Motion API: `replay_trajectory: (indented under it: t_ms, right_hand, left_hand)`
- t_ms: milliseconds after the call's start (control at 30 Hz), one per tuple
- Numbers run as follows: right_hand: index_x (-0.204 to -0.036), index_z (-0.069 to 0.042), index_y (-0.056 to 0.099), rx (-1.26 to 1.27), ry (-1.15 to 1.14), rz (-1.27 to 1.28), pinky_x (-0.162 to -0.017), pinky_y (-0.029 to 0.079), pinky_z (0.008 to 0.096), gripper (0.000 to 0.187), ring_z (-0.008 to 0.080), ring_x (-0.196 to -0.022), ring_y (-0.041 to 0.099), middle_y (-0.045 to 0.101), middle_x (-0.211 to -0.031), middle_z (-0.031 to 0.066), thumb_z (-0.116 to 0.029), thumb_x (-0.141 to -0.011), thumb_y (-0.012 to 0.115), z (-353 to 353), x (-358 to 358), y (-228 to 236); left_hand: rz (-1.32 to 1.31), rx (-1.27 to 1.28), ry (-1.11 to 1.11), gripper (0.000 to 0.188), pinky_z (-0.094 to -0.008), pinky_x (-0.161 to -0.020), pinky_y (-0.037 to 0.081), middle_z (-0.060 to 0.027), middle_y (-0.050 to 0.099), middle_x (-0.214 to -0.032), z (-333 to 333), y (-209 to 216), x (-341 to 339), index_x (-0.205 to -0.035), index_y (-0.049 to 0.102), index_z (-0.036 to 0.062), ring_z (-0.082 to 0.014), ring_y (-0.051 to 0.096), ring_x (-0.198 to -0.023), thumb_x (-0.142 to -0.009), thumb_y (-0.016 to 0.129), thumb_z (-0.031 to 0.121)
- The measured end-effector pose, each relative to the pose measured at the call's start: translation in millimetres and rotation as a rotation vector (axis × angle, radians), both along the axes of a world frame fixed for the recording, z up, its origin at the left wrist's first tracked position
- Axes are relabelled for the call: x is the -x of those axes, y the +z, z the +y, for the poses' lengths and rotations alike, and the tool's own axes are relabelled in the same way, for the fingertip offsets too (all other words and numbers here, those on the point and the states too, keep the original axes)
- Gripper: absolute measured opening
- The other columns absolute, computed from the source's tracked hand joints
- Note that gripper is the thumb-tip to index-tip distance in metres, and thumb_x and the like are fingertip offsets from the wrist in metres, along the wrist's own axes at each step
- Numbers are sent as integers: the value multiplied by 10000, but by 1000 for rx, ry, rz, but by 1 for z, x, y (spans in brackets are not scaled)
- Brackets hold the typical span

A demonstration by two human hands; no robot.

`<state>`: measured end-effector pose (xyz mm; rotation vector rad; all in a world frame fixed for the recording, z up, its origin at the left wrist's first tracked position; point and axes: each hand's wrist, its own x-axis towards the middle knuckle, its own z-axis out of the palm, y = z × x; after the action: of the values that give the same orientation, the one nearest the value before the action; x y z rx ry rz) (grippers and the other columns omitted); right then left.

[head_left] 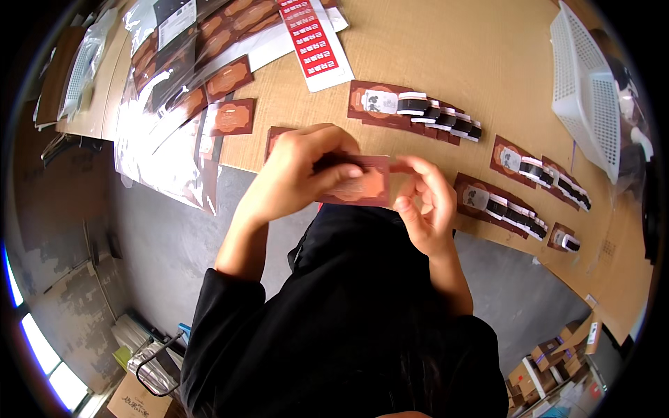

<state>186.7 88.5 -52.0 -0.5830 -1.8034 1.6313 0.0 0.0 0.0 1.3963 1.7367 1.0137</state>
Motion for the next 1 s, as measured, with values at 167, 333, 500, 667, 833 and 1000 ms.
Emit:
replay_trajectory:
  t_ms: [167, 333, 500, 667, 833, 1000]
  right_hand:
    - [-918, 25, 522, 383, -87, 97, -445, 368, 159, 119, 31, -536, 454, 546, -732, 21, -75, -854, 533, 2, -9, 13]
    - [-953, 36, 506, 421, -234, 203, -411, 390, 184, 149, 59, -508, 460, 553, -739, 51, -72, -853, 531, 13, -18, 9]
    - [-981, 39, 497, 435, -235, 194, -385, 388, 194, 174, 63, -489, 457, 555, -744, 59, -62, -846, 541, 15, -24, 2]
    - [-990, 13, 514, 39, -452, 58, -465, 387, 198, 249, 79, -582, 485, 572, -828, 61, -45, -775, 625, 13, -20, 3]
    - [-839, -24, 627, -884, -562, -151, -661, 416, 293, 173, 219, -786, 526, 570, -916, 75, -32, -672, 670, 13, -17, 7]
    - [-954, 10, 592, -710, -428, -221, -730, 452, 324, 362, 262, -843, 554, 567, -958, 116, -98, -634, 720, 4, -13, 10]
  left_hand:
    - [-241, -34, 6, 183, -218, -650, 449, -49, 569, -837, 16, -8, -32, -971, 541, -37, -98, 547, -742, -799, 582, 12]
    - [-794, 95, 70, 225, -231, -749, 453, -61, 586, -909, 16, -16, -37, -1007, 526, -45, -99, 562, -836, -794, 586, -5]
    - [-908, 65, 68, 66, -198, -657, 438, -11, 603, -806, 11, -27, -43, -866, 569, -18, -53, 543, -762, -806, 585, 5]
    - [-920, 101, 42, 9, -195, -646, 447, -12, 606, -770, 9, -33, -43, -799, 578, -7, -54, 551, -740, -799, 586, -11]
    - [-953, 105, 107, 13, -203, -653, 460, -27, 608, -767, 11, -31, -53, -802, 576, -18, -66, 561, -745, -795, 586, -21]
    - [-1023, 36, 90, 51, -232, -692, 481, -54, 610, -802, 14, -34, -57, -839, 574, -44, -97, 572, -761, -793, 586, -25]
